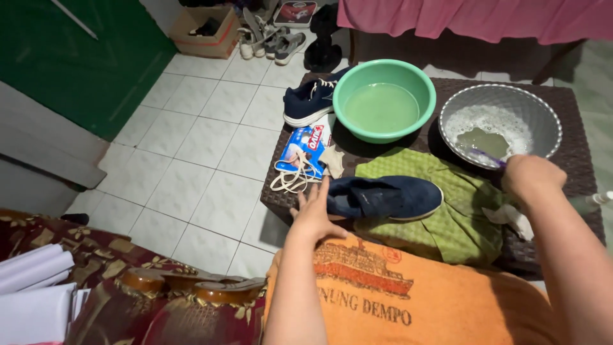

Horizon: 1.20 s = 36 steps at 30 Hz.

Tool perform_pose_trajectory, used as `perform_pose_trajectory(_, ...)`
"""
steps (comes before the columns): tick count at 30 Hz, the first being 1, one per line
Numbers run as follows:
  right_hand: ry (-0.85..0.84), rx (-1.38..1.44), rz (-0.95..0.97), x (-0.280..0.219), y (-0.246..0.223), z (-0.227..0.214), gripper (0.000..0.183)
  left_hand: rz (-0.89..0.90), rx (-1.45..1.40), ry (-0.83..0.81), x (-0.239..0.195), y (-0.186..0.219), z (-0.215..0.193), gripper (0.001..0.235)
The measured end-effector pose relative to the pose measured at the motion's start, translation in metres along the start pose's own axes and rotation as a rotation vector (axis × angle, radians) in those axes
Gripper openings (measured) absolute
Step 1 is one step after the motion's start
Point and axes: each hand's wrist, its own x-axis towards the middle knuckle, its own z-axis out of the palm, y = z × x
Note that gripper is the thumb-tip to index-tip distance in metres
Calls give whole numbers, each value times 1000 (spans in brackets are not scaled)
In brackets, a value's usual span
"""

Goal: The person scrubs a dark blue sneaker with a purple brush, repeatedly dipping the brush into a metal bowl of soapy water. They clean the upper, sides, and sole of the shoe while holding it over a green cloth.

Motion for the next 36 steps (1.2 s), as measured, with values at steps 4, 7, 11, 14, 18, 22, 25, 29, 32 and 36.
perform_pose_trajectory(4, 115, 96, -83, -34, 16, 16, 45, 194, -389, 189, 43, -52, 36, 142)
perform_pose_trajectory(7, 72, 226, -64, -41, 27, 48, 101, 463, -359, 505, 79, -85, 62, 78)
perform_pose_trajectory(11, 305, 702, -185, 11, 29, 142, 39, 350, -472, 448, 46, -47, 50, 79)
perform_pose_trajectory(14, 425, 970, -286, 14, 16, 181, 35, 240, -589, 415, 45, -13, 49, 80)
perform_pose_trajectory(18, 444, 1289, -414, -11, -12, 197, 31, 252, -694, 521, 86, -3, 72, 100)
perform_pose_trajectory(22, 440, 1345, -439, -20, -65, 229, 31, 226, -769, 542, 101, -5, 88, 98)
perform_pose_trajectory(25, 305, 1326, -535, -58, -80, 214, 29, 147, -787, 507, 112, -15, 94, 98)
perform_pose_trajectory(29, 390, 1026, -402, -12, -40, 219, 27, 180, -794, 505, 106, -14, 87, 99)
perform_pose_trajectory(32, 477, 928, -305, 2, -27, 213, 26, 221, -820, 506, 114, -14, 78, 95)
perform_pose_trajectory(36, 335, 1024, -355, -58, -58, 212, 28, 211, -894, 497, 143, -28, 83, 89)
